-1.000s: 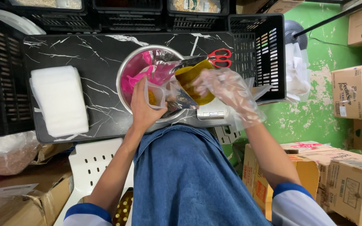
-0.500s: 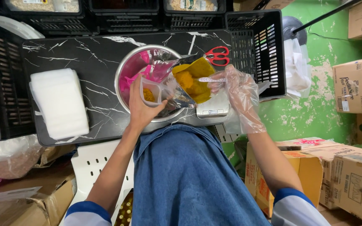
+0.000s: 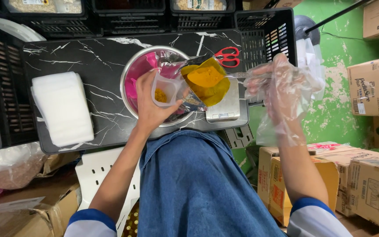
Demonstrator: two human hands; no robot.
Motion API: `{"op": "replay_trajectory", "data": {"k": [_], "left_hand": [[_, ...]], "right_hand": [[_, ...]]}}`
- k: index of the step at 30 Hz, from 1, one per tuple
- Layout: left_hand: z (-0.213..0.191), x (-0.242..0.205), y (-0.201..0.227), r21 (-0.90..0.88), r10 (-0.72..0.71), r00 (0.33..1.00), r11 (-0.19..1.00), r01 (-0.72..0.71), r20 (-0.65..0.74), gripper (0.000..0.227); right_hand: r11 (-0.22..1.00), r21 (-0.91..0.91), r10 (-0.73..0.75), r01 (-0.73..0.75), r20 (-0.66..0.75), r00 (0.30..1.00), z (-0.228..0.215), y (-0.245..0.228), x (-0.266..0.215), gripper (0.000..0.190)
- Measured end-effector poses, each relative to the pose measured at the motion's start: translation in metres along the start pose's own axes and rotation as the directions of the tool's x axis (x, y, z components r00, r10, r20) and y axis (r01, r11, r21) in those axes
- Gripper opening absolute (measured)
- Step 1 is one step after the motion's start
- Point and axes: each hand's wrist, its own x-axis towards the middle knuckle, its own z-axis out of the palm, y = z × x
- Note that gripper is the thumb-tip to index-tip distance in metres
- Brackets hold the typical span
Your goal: The person scoops yellow powder from a large bag into small plastic bags placed on a digital scale. They repeatedly weigh and adjust the contents to reach a target amount, then set the filled bags aside.
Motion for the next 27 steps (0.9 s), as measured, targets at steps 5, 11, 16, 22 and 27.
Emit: {"op": "replay_trajectory", "data": {"k": [5,11,16,22,27], "left_hand": [[0.003,0.005,0.007,0.006,0.010,1.000,1.000,-0.010,0.020,0.107],[0.007,0.005,-0.002,-0.019,0.059,0.998,0.998,-0.059,0.034,0.107],[0.006,-0.003,-0.023,0.001,0.075,0.997,0.997,-0.075,0.026,0.100],[-0.002,-0.024,-0.040,-0.087,-0.005,0.996,0.996,0.013,0.090,0.103],[-0.002,-0.039,-0.047,-0.057,-0.132,0.985,0.989,0.139,0.113,0.106]], "right_hand": [[0.997,0.053,-0.063,0.060,0.069,0.996,0.019,0.005,-0.008,0.051],[0.957,-0.155,-0.120,0.244,0.555,0.823,0.120,0.064,-0.003,0.030],[0.274,0.301,-0.858,0.913,0.506,0.091,0.067,-0.011,-0.012,0.112],[0.721,-0.480,-0.451,0.500,0.223,0.864,0.035,-0.001,-0.022,0.047],[0.174,-0.522,-0.546,0.835,0.655,0.523,0.103,0.130,0.068,0.015]]}}
